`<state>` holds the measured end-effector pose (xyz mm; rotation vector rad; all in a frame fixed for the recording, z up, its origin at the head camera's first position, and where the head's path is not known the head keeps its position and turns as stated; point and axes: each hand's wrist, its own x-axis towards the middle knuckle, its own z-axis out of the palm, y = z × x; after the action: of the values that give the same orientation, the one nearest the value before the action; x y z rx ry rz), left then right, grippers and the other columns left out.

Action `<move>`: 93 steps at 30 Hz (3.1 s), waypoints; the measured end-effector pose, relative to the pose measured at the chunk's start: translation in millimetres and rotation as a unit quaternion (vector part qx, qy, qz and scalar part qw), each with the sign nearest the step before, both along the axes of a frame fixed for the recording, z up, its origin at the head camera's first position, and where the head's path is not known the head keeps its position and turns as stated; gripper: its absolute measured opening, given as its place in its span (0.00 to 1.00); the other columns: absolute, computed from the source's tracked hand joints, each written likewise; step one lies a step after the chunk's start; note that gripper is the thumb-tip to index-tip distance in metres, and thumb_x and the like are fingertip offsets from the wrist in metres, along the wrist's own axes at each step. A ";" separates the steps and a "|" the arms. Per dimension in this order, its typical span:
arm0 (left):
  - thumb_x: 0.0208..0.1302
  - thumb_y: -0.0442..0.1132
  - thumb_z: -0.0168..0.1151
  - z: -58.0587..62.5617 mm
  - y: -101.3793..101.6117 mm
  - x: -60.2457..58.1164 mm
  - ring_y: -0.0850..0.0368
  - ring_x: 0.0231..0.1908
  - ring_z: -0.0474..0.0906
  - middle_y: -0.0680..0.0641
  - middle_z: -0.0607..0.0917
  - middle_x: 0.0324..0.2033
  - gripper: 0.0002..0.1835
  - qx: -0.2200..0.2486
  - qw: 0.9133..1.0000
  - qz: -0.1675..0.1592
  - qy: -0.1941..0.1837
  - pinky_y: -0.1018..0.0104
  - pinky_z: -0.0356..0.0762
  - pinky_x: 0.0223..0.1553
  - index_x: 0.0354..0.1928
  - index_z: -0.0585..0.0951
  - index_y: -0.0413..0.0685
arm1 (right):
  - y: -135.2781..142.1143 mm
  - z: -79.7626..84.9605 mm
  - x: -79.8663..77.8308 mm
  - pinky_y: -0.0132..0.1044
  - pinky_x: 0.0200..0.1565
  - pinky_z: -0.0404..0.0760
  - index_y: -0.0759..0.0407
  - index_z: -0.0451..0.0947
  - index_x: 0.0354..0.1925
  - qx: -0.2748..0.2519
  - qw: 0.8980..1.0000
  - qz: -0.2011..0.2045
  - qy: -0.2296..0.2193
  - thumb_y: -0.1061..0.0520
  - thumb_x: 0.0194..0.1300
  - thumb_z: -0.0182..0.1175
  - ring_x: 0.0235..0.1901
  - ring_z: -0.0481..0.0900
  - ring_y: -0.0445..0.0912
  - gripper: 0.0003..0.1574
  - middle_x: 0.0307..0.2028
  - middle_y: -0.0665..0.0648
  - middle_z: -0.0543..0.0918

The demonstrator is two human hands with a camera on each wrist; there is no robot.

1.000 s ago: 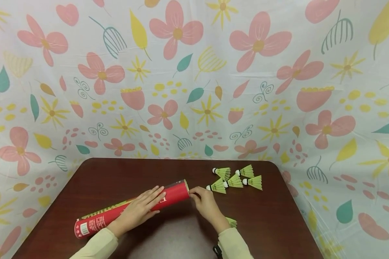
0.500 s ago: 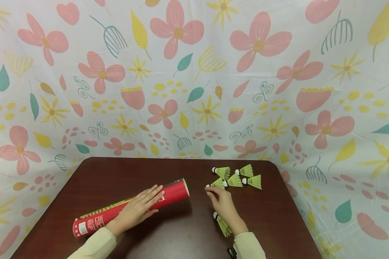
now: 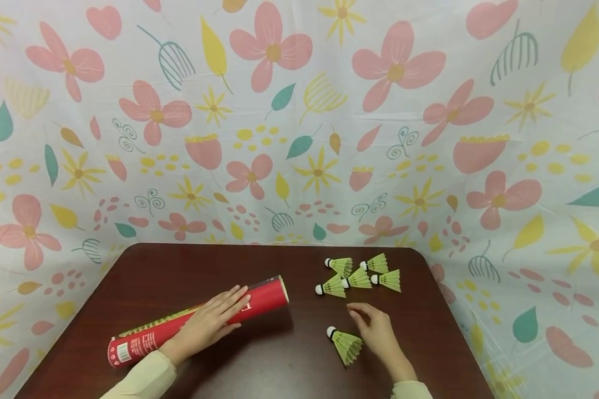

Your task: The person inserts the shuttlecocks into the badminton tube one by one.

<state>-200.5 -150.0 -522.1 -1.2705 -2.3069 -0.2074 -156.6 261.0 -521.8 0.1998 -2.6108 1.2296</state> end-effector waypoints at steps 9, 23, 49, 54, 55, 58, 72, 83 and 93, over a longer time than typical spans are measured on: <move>0.51 0.46 0.75 0.3 -0.2 -1.2 0.45 0.67 0.64 0.42 0.65 0.69 0.47 0.000 1.000 -0.005 0.002 0.54 0.66 0.64 0.71 0.63 0.45 | 27.8 -9.4 16.8 0.31 0.39 0.82 0.60 0.82 0.48 -0.004 0.996 0.031 -0.084 0.58 0.66 0.61 0.44 0.83 0.43 0.13 0.43 0.55 0.86; 0.57 0.48 0.70 1.8 -1.7 -1.3 0.46 0.67 0.63 0.42 0.65 0.69 0.43 0.000 1.000 -0.003 0.005 0.54 0.66 0.64 0.72 0.63 0.45 | 43.8 -18.2 24.2 0.31 0.40 0.83 0.69 0.78 0.51 -0.065 0.981 0.111 -0.146 0.59 0.63 0.64 0.40 0.83 0.39 0.20 0.45 0.68 0.82; 0.60 0.52 0.67 2.2 -3.3 -1.7 0.44 0.67 0.64 0.41 0.64 0.69 0.42 0.007 1.000 -0.006 0.002 0.53 0.67 0.63 0.72 0.62 0.45 | 24.9 -29.9 10.0 0.32 0.27 0.80 0.56 0.85 0.38 -0.007 0.997 0.068 -0.039 0.58 0.61 0.65 0.29 0.83 0.38 0.06 0.32 0.51 0.87; 0.59 0.51 0.68 3.0 -2.9 -1.3 0.44 0.66 0.65 0.42 0.64 0.70 0.43 0.007 1.000 -0.007 0.004 0.53 0.67 0.63 0.72 0.62 0.45 | 18.1 -27.1 4.6 0.31 0.28 0.81 0.55 0.86 0.37 -0.007 0.999 0.043 -0.022 0.61 0.59 0.66 0.30 0.83 0.37 0.06 0.32 0.50 0.87; 0.58 0.50 0.69 3.1 -2.9 -1.1 0.44 0.66 0.65 0.42 0.64 0.70 0.43 0.007 1.000 -0.007 0.004 0.53 0.67 0.63 0.72 0.62 0.45 | 16.4 -25.9 3.1 0.31 0.28 0.81 0.55 0.86 0.37 -0.009 0.999 0.038 -0.022 0.62 0.59 0.67 0.30 0.83 0.36 0.06 0.32 0.49 0.87; 0.58 0.50 0.69 3.0 -2.8 -1.2 0.44 0.67 0.64 0.42 0.64 0.70 0.43 0.006 1.000 -0.008 0.004 0.54 0.67 0.63 0.72 0.62 0.45 | 10.2 -20.8 -2.5 0.31 0.27 0.80 0.57 0.86 0.37 -0.019 0.999 0.031 -0.013 0.63 0.58 0.67 0.29 0.83 0.36 0.07 0.31 0.49 0.87; 0.55 0.49 0.71 1.2 1.0 -1.0 0.45 0.67 0.64 0.42 0.64 0.70 0.45 0.007 1.000 -0.014 0.001 0.54 0.67 0.63 0.72 0.62 0.45 | -28.3 10.8 -35.5 0.32 0.27 0.80 0.58 0.86 0.38 -0.074 0.995 0.057 0.044 0.63 0.60 0.65 0.27 0.83 0.43 0.06 0.31 0.53 0.87; 0.55 0.49 0.71 1.4 2.1 1.0 0.45 0.67 0.64 0.42 0.65 0.69 0.45 0.007 1.000 -0.015 -0.001 0.54 0.67 0.64 0.72 0.62 0.44 | -56.4 43.9 -40.2 0.33 0.32 0.82 0.63 0.85 0.42 -0.104 0.993 0.063 -0.001 0.64 0.63 0.62 0.33 0.85 0.50 0.09 0.35 0.59 0.87; 0.53 0.48 0.73 1.6 4.1 2.3 0.48 0.69 0.60 0.41 0.66 0.68 0.46 0.005 1.000 -0.015 -0.006 0.53 0.68 0.63 0.72 0.62 0.45 | -67.1 33.9 -54.5 0.35 0.31 0.81 0.59 0.86 0.40 -0.118 0.990 0.073 -0.005 0.60 0.63 0.64 0.31 0.83 0.45 0.07 0.33 0.55 0.87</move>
<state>-198.2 -145.9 -520.5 -1.3032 -2.2948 -0.2384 -211.1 193.9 -487.9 0.3462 -2.4685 1.5779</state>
